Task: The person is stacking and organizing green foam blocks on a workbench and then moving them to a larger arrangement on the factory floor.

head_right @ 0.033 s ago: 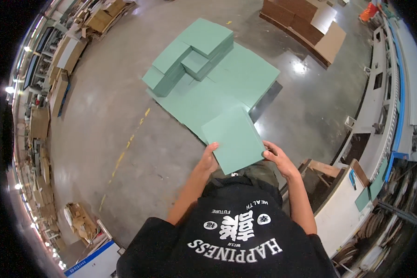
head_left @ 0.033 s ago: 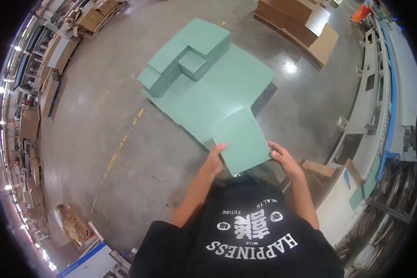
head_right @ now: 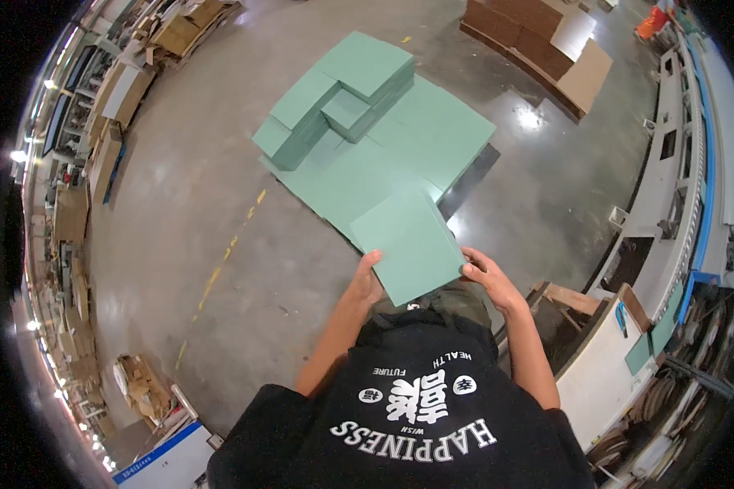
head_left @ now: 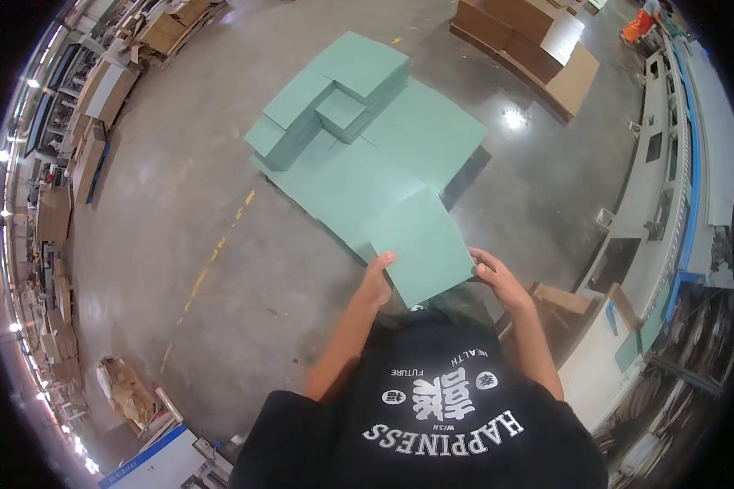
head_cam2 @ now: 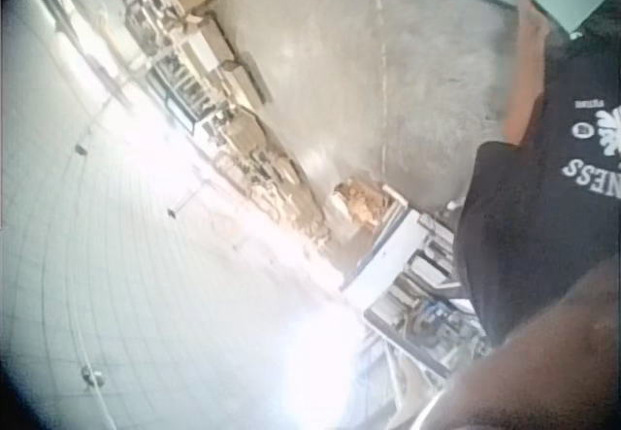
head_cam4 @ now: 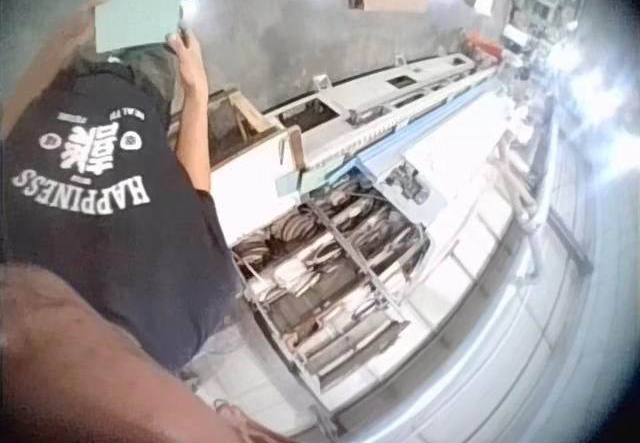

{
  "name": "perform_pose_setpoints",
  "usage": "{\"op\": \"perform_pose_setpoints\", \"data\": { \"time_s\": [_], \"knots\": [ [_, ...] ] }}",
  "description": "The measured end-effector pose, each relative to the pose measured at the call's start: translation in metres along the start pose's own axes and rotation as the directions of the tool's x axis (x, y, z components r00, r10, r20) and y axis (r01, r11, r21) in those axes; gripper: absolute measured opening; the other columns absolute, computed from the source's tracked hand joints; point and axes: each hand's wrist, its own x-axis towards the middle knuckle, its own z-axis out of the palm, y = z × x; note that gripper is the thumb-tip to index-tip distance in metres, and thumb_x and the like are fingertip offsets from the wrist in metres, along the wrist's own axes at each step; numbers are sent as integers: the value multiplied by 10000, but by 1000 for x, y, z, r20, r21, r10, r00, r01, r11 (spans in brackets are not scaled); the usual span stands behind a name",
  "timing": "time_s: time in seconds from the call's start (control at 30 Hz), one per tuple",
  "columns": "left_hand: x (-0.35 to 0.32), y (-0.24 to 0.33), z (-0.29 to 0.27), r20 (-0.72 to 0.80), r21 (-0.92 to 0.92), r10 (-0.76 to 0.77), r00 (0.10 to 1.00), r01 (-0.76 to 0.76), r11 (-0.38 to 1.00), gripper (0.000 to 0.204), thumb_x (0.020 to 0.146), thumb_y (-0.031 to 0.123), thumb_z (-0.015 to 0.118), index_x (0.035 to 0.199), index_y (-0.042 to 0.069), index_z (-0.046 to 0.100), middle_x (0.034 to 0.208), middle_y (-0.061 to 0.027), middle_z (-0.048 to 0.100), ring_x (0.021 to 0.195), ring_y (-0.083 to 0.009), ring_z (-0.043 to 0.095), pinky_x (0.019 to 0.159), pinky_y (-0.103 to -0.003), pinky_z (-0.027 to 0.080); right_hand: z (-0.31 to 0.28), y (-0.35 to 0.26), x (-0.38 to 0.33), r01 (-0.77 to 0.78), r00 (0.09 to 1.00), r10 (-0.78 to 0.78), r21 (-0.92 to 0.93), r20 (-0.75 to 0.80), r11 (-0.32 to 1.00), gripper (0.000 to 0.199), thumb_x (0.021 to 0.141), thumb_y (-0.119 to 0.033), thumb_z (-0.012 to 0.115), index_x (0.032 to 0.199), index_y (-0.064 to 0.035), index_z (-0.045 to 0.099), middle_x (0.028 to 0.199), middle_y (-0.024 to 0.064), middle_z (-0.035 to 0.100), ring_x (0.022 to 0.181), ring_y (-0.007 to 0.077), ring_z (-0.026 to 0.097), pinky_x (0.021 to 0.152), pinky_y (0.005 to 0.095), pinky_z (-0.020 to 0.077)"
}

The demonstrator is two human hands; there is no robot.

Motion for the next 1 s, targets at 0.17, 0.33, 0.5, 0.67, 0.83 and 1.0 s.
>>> {"op": "perform_pose_setpoints", "data": {
  "time_s": [0.17,0.33,0.5,0.67,0.83,1.0],
  "knots": [
    [12,37,-5,-279,-13,-2,960,-2,1000,771,828,486,741,1402,31,500,1332,-151,599,1221,-321,595,1033,-483,506,19,-9,75,60,998,-56,122,-30,991,770,951,-524,671,1493,-19,459,1396,143,534,1260,232,535,1052,366,447],
    [42,61,3,-423,-3,122,898,-136,991,821,827,585,676,1427,57,490,1362,-152,574,1257,-338,556,1052,-499,463,0,-11,132,50,999,-46,371,-18,927,612,1035,-478,577,1439,-24,498,1278,86,586,1143,166,582,1005,300,462],
    [73,93,-18,-572,24,201,795,-229,973,808,899,560,597,1515,75,405,1491,-126,489,1350,-330,484,1124,-482,399,-44,-16,171,65,998,-54,342,-41,938,545,1047,-449,569,1381,-20,539,1176,66,655,1084,157,600,993,308,461],
    [110,134,-34,-518,14,229,824,-260,965,741,942,517,578,1513,77,406,1505,-110,486,1354,-318,482,1143,-481,373,-97,-28,206,128,959,-98,100,-266,987,540,1021,-470,604,1322,-23,593,1166,75,668,1046,170,612,971,333,472],
    [161,170,-101,-480,-89,77,874,-136,987,680,961,470,587,1495,79,432,1485,-88,519,1346,-297,495,1147,-478,368,-137,1,222,68,867,-93,-69,-490,995,424,1015,-365,634,1268,-26,615,1075,63,661,963,158,618,864,311,494],
    [253,191,-232,-442,-79,29,897,-71,994,728,914,427,713,1470,68,410,1429,-115,525,1367,-315,466,1148,-510,360,-101,11,164,-9,669,-59,-87,-741,996,367,997,-316,695,1192,-15,620,946,-14,580,874,97,527,793,257,445]
  ]
}}
